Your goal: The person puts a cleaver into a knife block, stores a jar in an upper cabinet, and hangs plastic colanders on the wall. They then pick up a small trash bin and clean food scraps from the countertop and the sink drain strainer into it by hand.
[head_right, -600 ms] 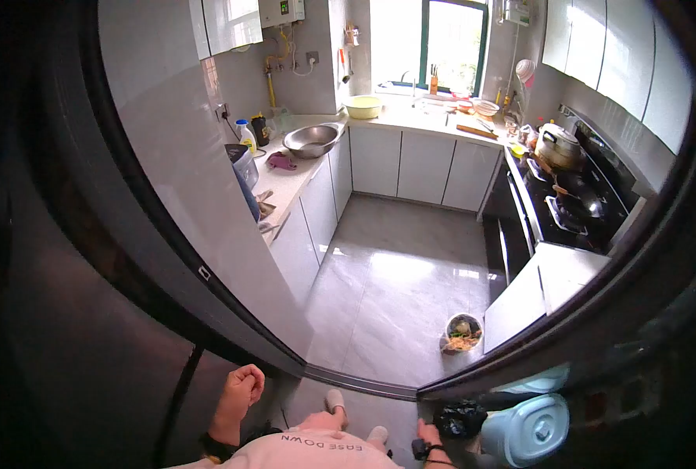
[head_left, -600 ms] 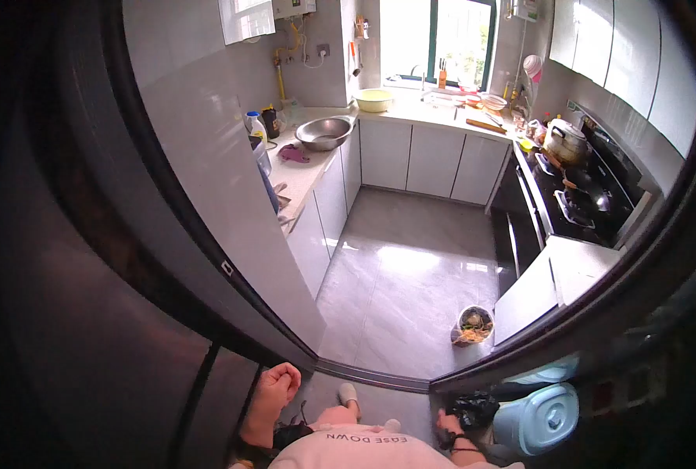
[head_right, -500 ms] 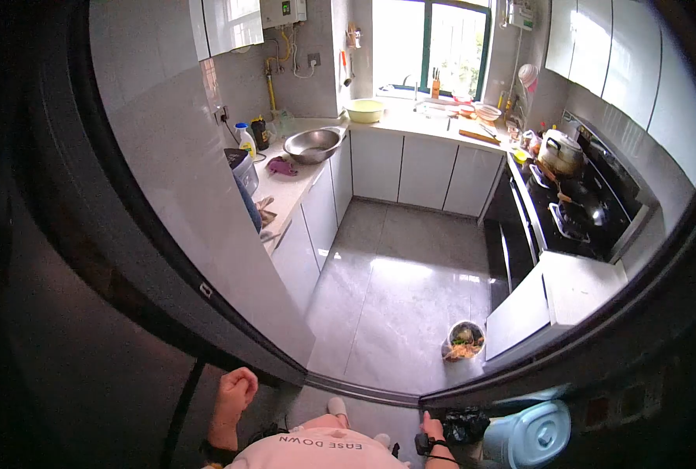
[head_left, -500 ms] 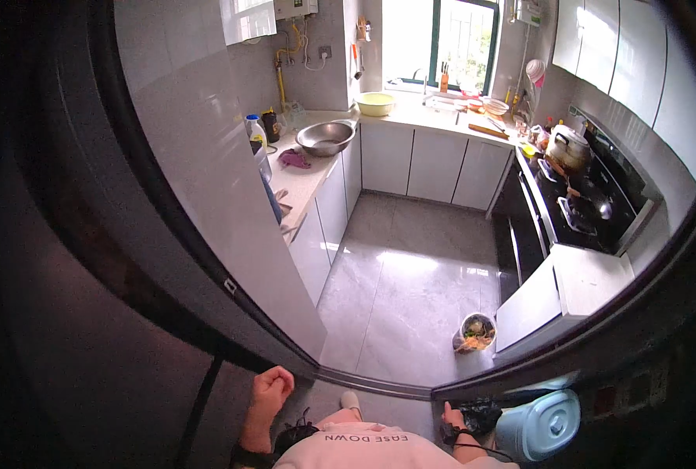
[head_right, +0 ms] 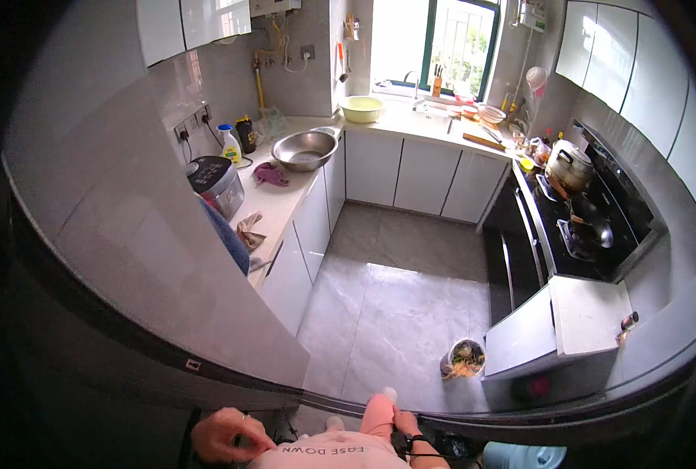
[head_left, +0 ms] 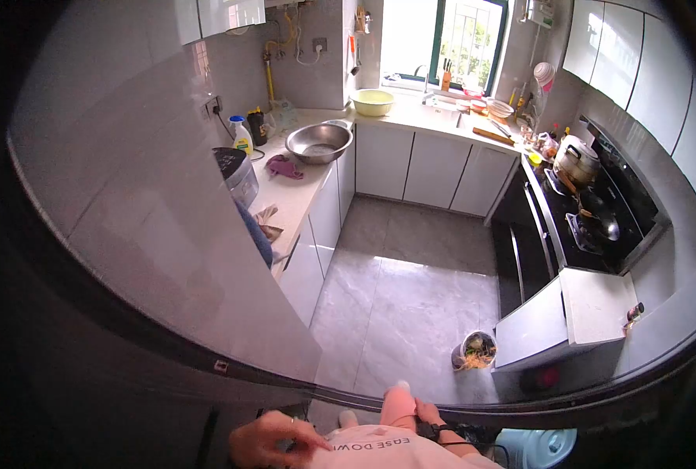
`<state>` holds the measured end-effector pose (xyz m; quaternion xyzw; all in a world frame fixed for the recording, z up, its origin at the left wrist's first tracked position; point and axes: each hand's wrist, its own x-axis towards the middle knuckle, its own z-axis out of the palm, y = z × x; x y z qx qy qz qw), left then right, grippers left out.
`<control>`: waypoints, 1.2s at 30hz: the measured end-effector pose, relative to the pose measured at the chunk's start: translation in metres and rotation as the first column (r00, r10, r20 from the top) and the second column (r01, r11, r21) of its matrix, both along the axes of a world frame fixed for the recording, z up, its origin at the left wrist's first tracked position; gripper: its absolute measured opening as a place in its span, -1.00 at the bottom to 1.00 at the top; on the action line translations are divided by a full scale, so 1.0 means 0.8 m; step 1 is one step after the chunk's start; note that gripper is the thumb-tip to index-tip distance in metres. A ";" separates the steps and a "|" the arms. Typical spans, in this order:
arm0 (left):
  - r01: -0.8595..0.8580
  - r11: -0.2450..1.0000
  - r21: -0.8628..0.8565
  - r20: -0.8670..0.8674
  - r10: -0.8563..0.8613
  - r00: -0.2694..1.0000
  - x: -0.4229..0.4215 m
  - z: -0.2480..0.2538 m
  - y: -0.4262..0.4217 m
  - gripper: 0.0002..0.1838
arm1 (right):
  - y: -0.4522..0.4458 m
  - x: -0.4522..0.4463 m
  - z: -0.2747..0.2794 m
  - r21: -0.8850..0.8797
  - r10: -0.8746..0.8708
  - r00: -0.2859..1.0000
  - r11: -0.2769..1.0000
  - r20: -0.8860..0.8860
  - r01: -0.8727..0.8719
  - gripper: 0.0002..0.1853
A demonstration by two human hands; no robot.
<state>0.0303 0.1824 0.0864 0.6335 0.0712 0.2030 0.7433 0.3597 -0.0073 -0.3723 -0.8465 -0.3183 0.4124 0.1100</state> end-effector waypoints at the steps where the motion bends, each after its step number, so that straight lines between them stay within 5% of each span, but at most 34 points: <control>1: 0.138 0.988 0.063 -0.006 -0.138 0.990 0.008 0.013 0.011 -0.74 | 0.002 0.007 -0.017 -0.031 -0.016 1.000 0.999 0.011 0.016 -0.28; 3: 0.394 0.901 0.180 -0.037 -0.394 0.918 0.027 0.032 0.030 -0.49 | 0.012 0.028 -0.036 -0.094 -0.038 0.999 0.995 0.039 0.041 -0.28; 8: 0.289 0.845 0.449 0.280 -0.440 0.853 0.128 0.064 0.033 -0.65 | 0.084 0.113 -0.033 -0.116 -0.038 0.991 0.993 -0.125 0.023 -0.31; 11: 0.344 0.845 0.410 0.359 -0.496 0.791 0.189 0.072 0.044 -0.69 | 0.132 0.156 -0.019 -0.033 0.098 0.988 0.994 -0.117 -0.102 -0.32; 15: 0.395 0.845 0.361 0.335 -0.513 0.790 0.254 0.083 0.071 -0.70 | 0.156 0.198 -0.039 0.038 0.054 0.987 0.998 -0.149 -0.048 -0.38; 21: 0.464 0.827 0.317 0.213 -0.539 0.815 0.306 0.079 0.098 -0.69 | 0.151 0.237 -0.015 -0.162 -0.041 0.987 0.987 -0.158 0.015 -0.41; 22: 0.482 0.828 0.286 0.192 -0.542 0.818 0.314 0.082 0.102 -0.69 | 0.143 0.253 -0.050 -0.108 0.118 0.984 0.985 -0.132 -0.133 -0.39; 26: 0.333 0.899 0.284 0.300 -0.414 0.860 0.345 0.097 0.119 -0.73 | 0.133 0.277 -0.048 -0.149 -0.072 0.990 0.987 -0.118 0.054 -0.44; 29: 0.375 0.883 0.282 0.317 -0.454 0.833 0.345 0.085 0.142 -0.72 | 0.145 0.282 -0.031 -0.257 -0.231 0.968 0.945 -0.095 0.201 -0.46; 36: 0.473 0.819 0.325 0.247 -0.556 0.793 0.303 0.080 0.214 -0.75 | 0.194 0.275 -0.043 -0.163 -0.141 0.988 0.978 -0.061 0.130 -0.40</control>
